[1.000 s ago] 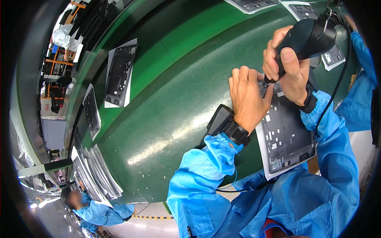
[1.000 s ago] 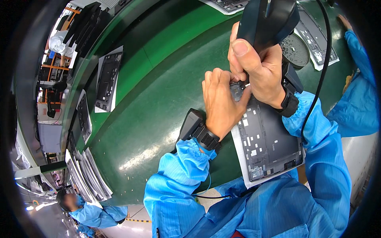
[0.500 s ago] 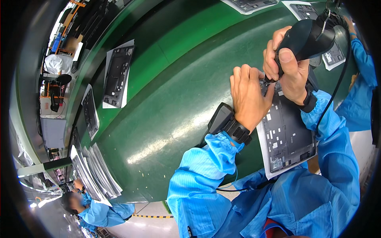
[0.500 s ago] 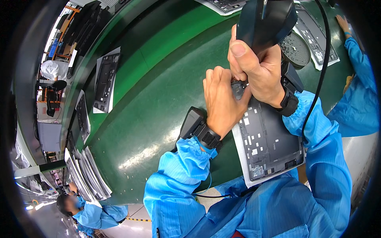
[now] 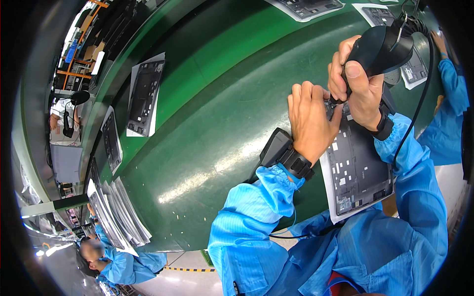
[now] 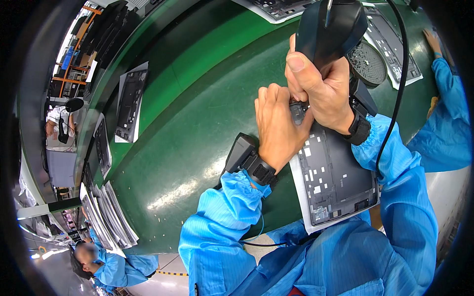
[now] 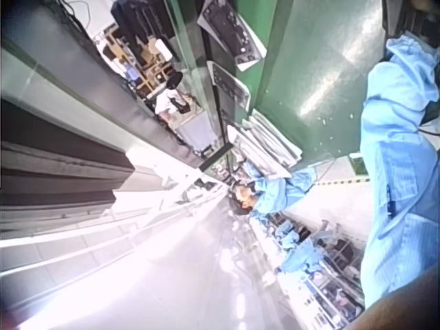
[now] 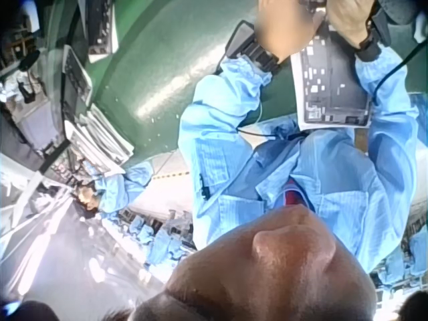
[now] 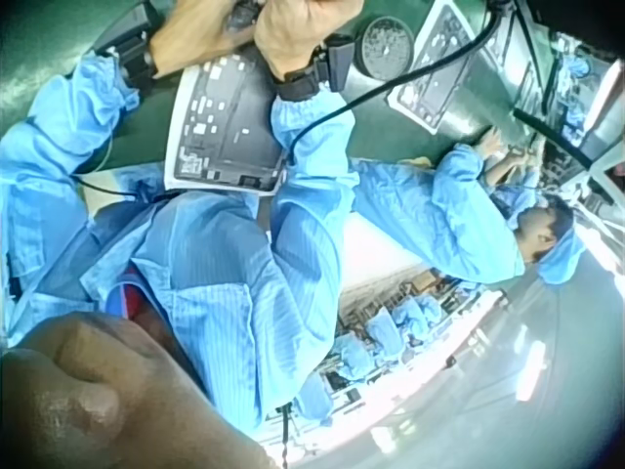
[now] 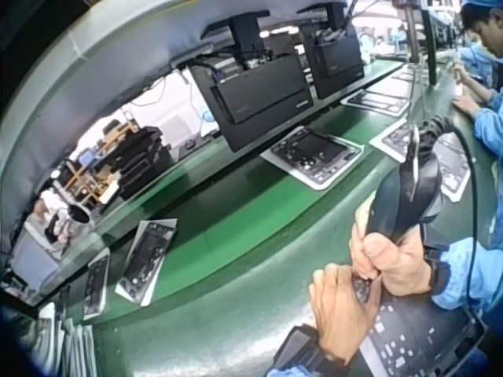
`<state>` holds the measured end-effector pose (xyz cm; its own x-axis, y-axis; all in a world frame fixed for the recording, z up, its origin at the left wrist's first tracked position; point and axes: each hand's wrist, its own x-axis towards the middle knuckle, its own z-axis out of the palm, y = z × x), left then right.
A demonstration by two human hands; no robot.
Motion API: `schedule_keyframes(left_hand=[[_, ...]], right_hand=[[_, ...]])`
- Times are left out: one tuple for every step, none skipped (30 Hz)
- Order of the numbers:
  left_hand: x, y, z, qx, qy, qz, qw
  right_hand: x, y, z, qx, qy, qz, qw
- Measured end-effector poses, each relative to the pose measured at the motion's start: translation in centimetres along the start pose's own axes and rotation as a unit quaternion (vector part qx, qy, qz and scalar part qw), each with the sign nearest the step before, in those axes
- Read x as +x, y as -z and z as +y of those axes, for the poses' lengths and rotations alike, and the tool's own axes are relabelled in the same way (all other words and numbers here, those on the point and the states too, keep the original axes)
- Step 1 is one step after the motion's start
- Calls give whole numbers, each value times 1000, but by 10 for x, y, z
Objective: Manually assembling electronic device components using a handheld tool on a production line.
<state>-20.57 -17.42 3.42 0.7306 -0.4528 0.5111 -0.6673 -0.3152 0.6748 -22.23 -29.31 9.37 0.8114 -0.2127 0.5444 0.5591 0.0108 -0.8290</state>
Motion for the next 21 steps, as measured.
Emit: schedule_keyframes(left_hand=[[0, 0, 0, 0, 2, 0, 1000], [0, 1, 0, 0, 3, 0, 1000], [0, 1, 0, 0, 1, 0, 1000], [0, 1, 0, 0, -1, 0, 1000], [0, 1, 0, -1, 0, 1, 1000], [0, 1, 0, -2, 0, 0, 1000], [0, 1, 0, -2, 0, 0, 1000], [0, 1, 0, -2, 0, 0, 1000], [0, 0, 0, -2, 1, -3, 1000], [0, 0, 0, -1, 2, -5, 1000], [0, 0, 0, -2, 2, -5, 1000], [0, -1, 0, -4, 0, -3, 1000], [0, -1, 0, -4, 0, -1, 1000], [0, 0, 0, -3, 0, -1, 1000], [-1, 1, 0, -3, 1, 0, 1000], [-1, 1, 0, -6, 1, 0, 1000], [-1, 1, 0, -6, 0, 0, 1000], [0, 1, 0, -4, 0, 0, 1000], [-1, 1, 1, -1, 0, 0, 1000], [1, 2, 0, 0, -1, 0, 1000], [3, 3, -1, 8, -4, 0, 1000]], right_hand=[[0, 0, 0, 0, 0, -2, 1000], [1, -1, 0, -1, 0, -4, 1000], [1, 0, 0, -1, -1, -4, 1000], [1, 2, 0, 1, 2, -7, 1000], [1, 2, 0, 3, 4, -9, 1000], [1, 2, 0, 2, 3, -10, 1000], [1, 1, 0, -2, 3, -9, 1000], [1, 0, -1, -6, 2, -8, 1000], [1, 0, -1, -6, 1, -8, 1000], [0, 1, -1, -3, -3, -4, 1000], [0, 2, -1, -1, -8, 0, 1000], [0, 2, -1, -2, -7, 0, 1000], [1, 0, -1, -4, -2, -2, 1000], [1, 0, 0, -6, 3, -4, 1000], [1, 0, 1, -4, 3, -5, 1000], [0, 1, 1, 3, 1, -4, 1000], [0, 2, 0, 11, -2, -4, 1000], [1, -1, -1, 11, -1, -3, 1000], [1, -8, -3, 34, 3, 18, 999], [1, -11, -5, 57, 8, 39, 998], [3, -9, -5, 58, 10, 40, 997]])
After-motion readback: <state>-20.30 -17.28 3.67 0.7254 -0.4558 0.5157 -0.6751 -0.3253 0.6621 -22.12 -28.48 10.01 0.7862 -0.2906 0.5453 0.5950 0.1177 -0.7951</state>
